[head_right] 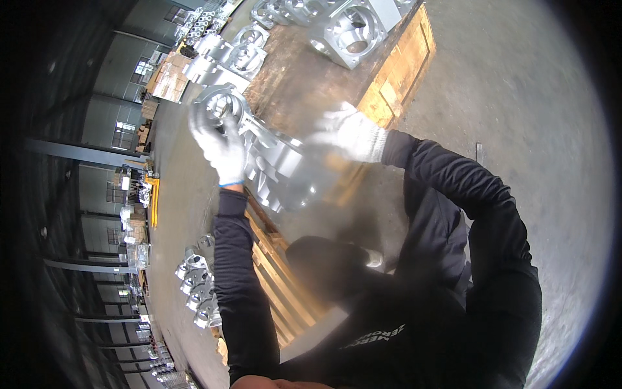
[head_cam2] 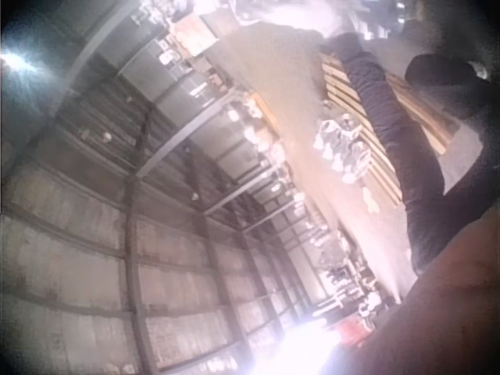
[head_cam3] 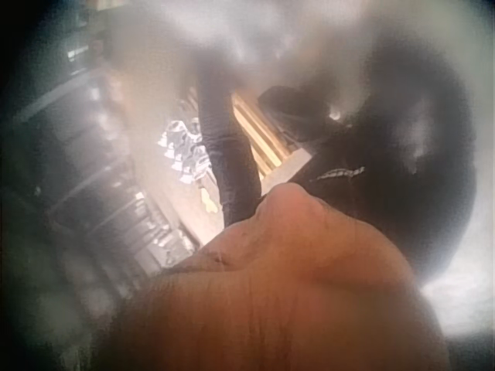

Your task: The person deburrs and smooths the edges of a large silver metal casting using a handheld abrasive block, then places it on a wooden pallet. They repeat the process on a second casting, rotating the part to reach all edges and corners.

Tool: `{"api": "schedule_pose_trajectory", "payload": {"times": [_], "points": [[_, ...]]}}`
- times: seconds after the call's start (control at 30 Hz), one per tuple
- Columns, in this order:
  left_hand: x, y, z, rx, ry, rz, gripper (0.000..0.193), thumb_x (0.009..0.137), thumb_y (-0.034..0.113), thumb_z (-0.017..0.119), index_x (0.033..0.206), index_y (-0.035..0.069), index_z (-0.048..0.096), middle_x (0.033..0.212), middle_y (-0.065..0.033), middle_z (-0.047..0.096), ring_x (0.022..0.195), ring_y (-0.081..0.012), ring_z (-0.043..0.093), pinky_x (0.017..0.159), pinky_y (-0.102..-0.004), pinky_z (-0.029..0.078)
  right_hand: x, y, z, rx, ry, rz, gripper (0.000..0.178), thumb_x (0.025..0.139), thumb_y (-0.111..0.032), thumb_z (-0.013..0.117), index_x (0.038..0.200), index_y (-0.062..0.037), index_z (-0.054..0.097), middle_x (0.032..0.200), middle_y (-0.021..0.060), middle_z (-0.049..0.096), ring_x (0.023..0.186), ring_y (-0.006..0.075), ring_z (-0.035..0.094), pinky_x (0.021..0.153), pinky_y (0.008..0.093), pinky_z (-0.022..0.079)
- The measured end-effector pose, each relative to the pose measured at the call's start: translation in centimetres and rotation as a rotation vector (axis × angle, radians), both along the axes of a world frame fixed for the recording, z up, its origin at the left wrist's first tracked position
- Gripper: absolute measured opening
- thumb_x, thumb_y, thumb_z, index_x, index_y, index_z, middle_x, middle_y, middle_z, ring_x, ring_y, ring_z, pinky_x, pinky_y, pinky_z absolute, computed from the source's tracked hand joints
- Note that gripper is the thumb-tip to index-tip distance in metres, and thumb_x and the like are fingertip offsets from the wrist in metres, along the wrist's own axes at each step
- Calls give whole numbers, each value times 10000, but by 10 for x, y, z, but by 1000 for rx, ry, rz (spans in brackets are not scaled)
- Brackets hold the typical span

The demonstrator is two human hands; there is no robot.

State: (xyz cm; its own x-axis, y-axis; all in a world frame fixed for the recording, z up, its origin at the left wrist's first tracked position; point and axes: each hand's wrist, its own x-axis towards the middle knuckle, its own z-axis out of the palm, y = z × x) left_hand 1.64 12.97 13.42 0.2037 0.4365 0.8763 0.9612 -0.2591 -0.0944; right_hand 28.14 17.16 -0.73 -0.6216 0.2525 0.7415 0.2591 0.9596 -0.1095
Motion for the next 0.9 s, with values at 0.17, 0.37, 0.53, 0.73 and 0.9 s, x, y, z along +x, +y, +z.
{"api": "schedule_pose_trajectory", "payload": {"times": [0.17, 0.37, 0.53, 0.73, 0.9], "points": [[32, -6, -29, -547, 246, -186, 314, 968, 301, 639, 1180, 77, 699, 1391, -145, 593, 1382, -337, 492, 1157, -508, 359, 1, 2, -6, 21, -23, 33, 467, 748, -248, 748, 1208, -218, 674, 1114, 33, 596, 1082, 262, 580, 978, 458, 419], [36, 0, -39, -662, 201, -148, 382, 1010, 294, 557, 857, -8, 733, 941, -201, 725, 977, -378, 680, 922, -444, 524, -10, 10, -19, 45, -61, 34, 511, 844, -280, 604, 1354, -245, 590, 1178, 67, 620, 1132, 277, 592, 933, 485, 420], [35, 0, -46, -694, 225, -132, 419, 991, 254, 581, 684, -15, 672, 759, -219, 675, 755, -413, 642, 753, -493, 508, -15, 7, -51, 42, -7, 41, 470, 829, -280, 621, 1292, -202, 627, 1112, 24, 623, 1046, 228, 606, 884, 452, 420], [37, 1, -42, -752, 207, -127, 404, 1000, 223, 577, 678, -13, 638, 719, -228, 633, 761, -419, 611, 726, -503, 470, -13, -3, -106, -196, -70, 80, 440, 845, -258, 711, 1276, -239, 627, 1104, 7, 608, 1112, 228, 583, 992, 451, 400], [33, -1, -45, -769, 191, -108, 426, 1008, 238, 551, 684, -16, 660, 722, -230, 636, 788, -422, 622, 728, -499, 477, -9, -7, -140, -148, -348, 15, 331, 872, -258, 697, 1197, -240, 637, 1056, 5, 626, 1040, 244, 606, 944, 451, 409]]}}
